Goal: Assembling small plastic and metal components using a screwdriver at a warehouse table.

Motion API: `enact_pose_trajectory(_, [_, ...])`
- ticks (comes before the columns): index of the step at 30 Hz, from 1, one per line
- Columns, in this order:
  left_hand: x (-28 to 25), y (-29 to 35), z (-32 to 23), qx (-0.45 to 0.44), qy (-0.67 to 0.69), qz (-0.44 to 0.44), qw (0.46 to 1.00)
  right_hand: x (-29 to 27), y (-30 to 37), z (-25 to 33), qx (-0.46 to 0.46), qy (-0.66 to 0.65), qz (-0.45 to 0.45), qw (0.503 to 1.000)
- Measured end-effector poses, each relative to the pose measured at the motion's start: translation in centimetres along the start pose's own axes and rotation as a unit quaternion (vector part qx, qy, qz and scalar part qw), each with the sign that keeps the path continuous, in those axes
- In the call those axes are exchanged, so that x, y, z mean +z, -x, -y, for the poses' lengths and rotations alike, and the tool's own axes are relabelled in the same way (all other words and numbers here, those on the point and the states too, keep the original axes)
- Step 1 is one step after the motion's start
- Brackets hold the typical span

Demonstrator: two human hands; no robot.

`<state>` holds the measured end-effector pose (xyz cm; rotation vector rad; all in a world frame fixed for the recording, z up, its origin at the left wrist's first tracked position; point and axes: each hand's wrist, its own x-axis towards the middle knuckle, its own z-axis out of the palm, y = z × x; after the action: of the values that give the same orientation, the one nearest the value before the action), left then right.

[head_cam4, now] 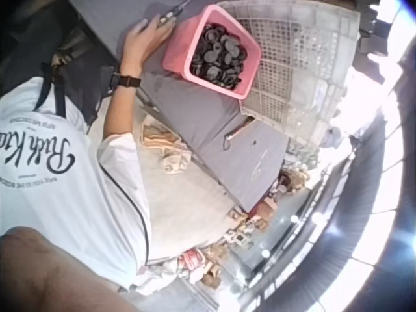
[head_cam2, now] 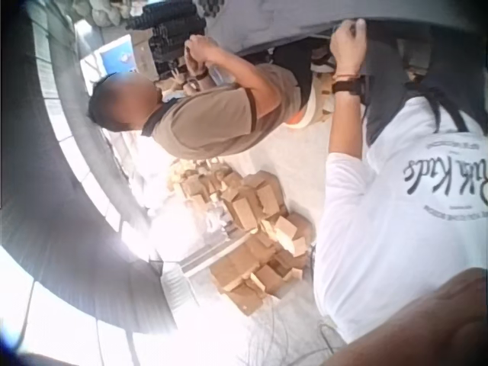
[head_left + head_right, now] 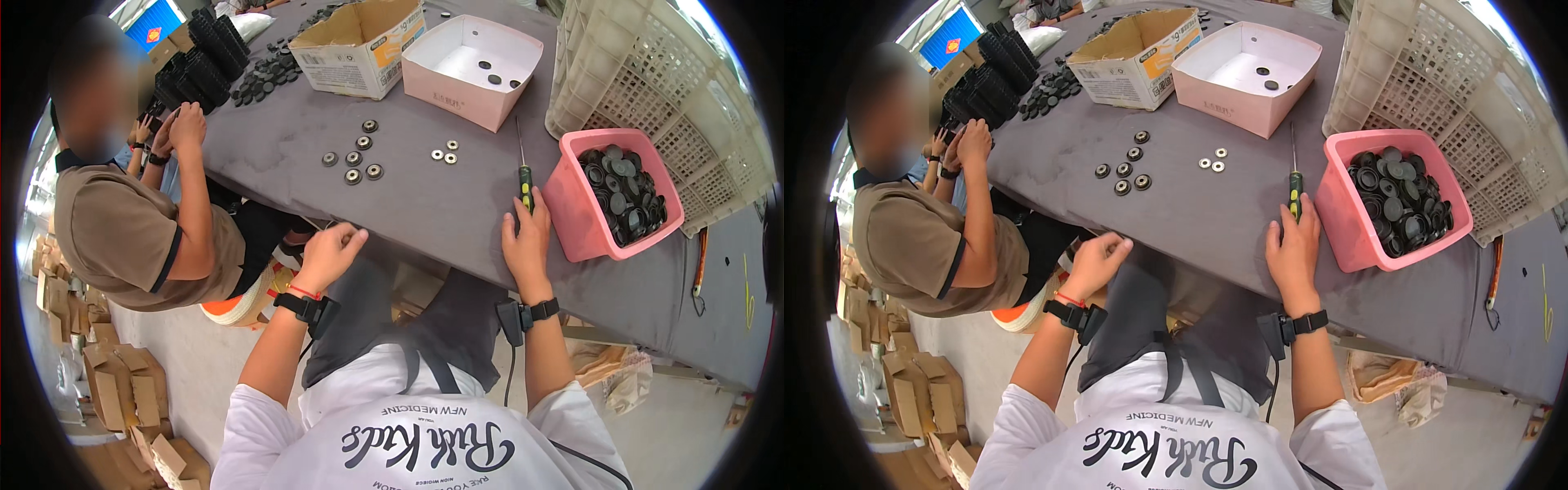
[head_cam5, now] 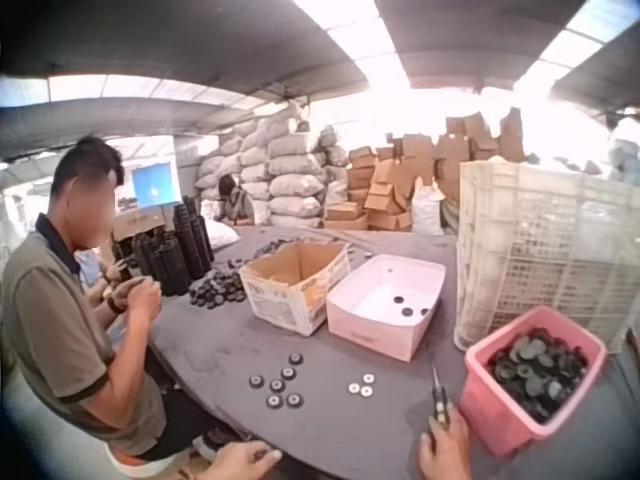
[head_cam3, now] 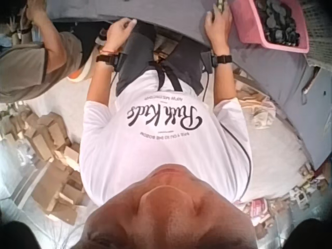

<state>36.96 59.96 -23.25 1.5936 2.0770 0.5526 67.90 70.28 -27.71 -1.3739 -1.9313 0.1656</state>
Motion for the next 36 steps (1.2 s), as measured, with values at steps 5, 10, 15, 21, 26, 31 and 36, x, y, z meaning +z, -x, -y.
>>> enact_pose_trajectory(5, [-0.8,-4.4,-0.7,0.032,0.008,-0.159,0.987,-0.7,0.0,0.5,0.028,-0.015,-0.038,0.999])
enact_pose_trajectory(10, [0.2,-9.6,-0.5,0.001,-0.071,-0.192,0.979,-0.6,-0.2,0.8,0.047,0.007,-0.038,0.998])
enact_pose_trajectory(15, [-0.3,-10.0,0.7,0.055,-0.046,-0.144,0.987,-1.6,-0.4,2.5,0.066,0.055,0.075,0.994])
enact_pose_trajectory(21, [-0.9,-9.8,3.0,0.084,0.064,-0.106,0.989,-5.0,-1.0,2.9,0.193,-0.065,0.151,0.967])
enact_pose_trajectory(26, [-0.1,-11.4,-2.5,-0.083,0.627,0.081,0.770,-7.1,-0.4,6.4,0.211,-0.232,0.201,0.928])
enact_pose_trajectory(31, [1.1,-13.5,-3.7,-0.100,0.753,0.238,0.605,-5.5,-0.8,11.1,0.208,-0.229,0.258,0.915])
enact_pose_trajectory(36, [0.0,-13.4,-2.7,-0.083,0.741,0.229,0.626,-4.2,-1.3,12.3,0.157,-0.170,0.246,0.941])
